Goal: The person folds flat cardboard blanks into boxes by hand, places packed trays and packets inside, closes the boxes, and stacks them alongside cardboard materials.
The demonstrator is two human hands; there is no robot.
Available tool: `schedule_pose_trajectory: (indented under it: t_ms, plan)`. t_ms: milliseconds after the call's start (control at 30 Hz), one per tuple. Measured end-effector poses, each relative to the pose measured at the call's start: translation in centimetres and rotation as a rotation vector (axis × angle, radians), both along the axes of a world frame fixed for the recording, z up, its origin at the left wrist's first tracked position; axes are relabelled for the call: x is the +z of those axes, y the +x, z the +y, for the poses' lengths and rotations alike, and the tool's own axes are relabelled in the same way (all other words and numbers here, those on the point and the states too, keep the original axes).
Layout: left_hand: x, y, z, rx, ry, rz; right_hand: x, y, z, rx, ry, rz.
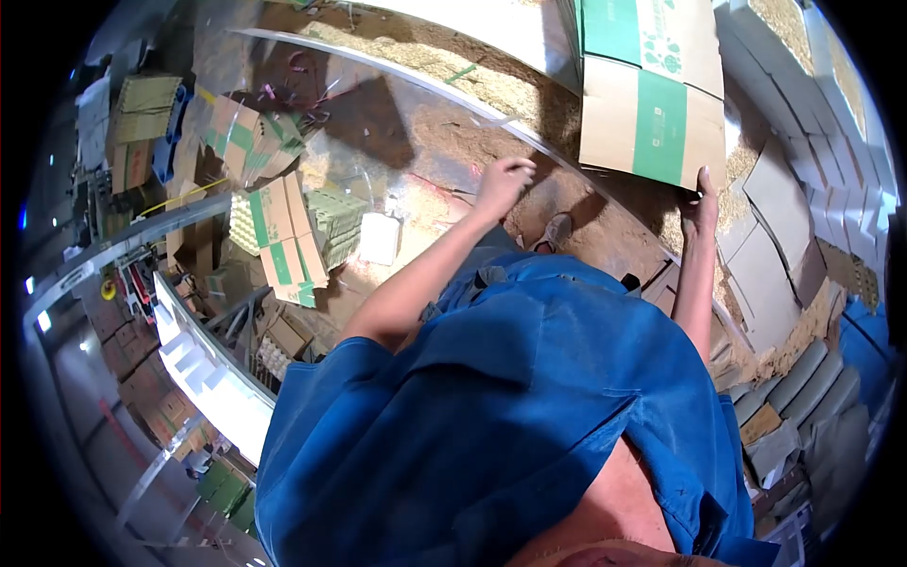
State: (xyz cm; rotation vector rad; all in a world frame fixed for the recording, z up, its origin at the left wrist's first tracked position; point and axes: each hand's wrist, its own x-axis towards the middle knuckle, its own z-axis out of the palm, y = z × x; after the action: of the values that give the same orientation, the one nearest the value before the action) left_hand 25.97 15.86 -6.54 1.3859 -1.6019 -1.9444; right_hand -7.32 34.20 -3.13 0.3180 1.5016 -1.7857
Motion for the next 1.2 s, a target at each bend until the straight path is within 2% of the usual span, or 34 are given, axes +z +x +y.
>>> schedule_pose_trajectory:
  t_ms: [67, 133, 167, 267, 333, 400, 433, 467, 533, 567, 600, 700, 733, 833, 933, 1000, 1033, 1133, 1200]
  plan:
    - [0.6, 0.5, -2.4, 0.038, -0.125, -0.067, 0.4, -0.5, -0.6, -0.006, -0.026, 0.036]
    - [2.5, -0.5, -4.0, -0.021, -0.229, -0.131, 0.5, -1.1, -1.1, -0.076, 0.105, 0.072]
    - [3.1, -1.9, -4.5, 0.027, -0.350, 0.005, 1.4, -1.0, -1.5, -0.084, 0.057, 0.068]
    - [5.2, -6.7, -7.9, -0.074, -0.519, 0.130, 0.8, -2.1, -1.7, -0.069, 0.045, 0.083]
    - [7.3, -9.9, -10.7, -0.129, -0.687, 0.016, -0.4, -2.0, -1.9, -0.089, 0.094, 0.153]
    - [8.6, -13.0, -13.9, -0.157, -0.797, 0.047, 2.6, 1.1, -3.4, -0.135, 0.025, 0.060]
    - [8.5, -14.7, -15.8, -0.160, -0.908, 0.062, 5.5, 3.2, -4.5, -0.092, 0.284, 0.064]
    - [8.3, -16.5, -17.8, -0.161, -1.018, 0.075, 1.8, 3.0, -3.6, -0.061, 0.129, 0.071]
    - [8.7, -19.4, -20.7, -0.205, -1.044, 0.001, 0.6, 5.1, -4.2, -0.053, 0.363, 0.024]
    - [9.0, -20.5, -21.8, -0.222, -1.006, 0.008, -0.6, 5.4, -4.0, -0.040, 0.219, 0.048]
    - [8.5, -21.6, -23.1, -0.254, -1.072, -0.056, -1.6, 5.3, -3.6, -0.027, 0.074, 0.075]
    - [10.2, -23.6, -24.7, -0.372, -1.010, -0.174, -0.5, 4.7, -3.2, 0.055, 0.080, 0.061]
    - [8.5, -24.7, -26.3, -0.361, -1.077, -0.186, 1.2, 5.1, -3.3, 0.047, 0.115, 0.146]
    - [9.4, -26.9, -27.4, -0.424, -1.123, -0.318, -0.3, 4.5, -2.9, 0.089, 0.165, 0.198]
    - [10.5, -28.8, -28.0, -0.490, -1.117, -0.428, 0.1, 5.4, -3.5, -0.001, 0.111, 0.341]
    - [12.2, -30.4, -28.6, -0.713, -1.019, -0.489, -1.0, 5.3, -3.1, -0.010, 0.057, 0.306]
    - [11.7, -31.1, -29.1, -0.684, -1.151, -0.451, -0.8, 5.8, -2.8, -0.012, 0.059, 0.262]
    - [10.9, -32.7, -31.3, -0.780, -1.057, -0.544, -0.9, 6.0, -3.3, -0.080, 0.059, 0.243]
    - [10.2, -32.8, -31.8, -0.822, -1.093, -0.529, 0.1, 6.2, -4.0, -0.171, -0.007, 0.197]
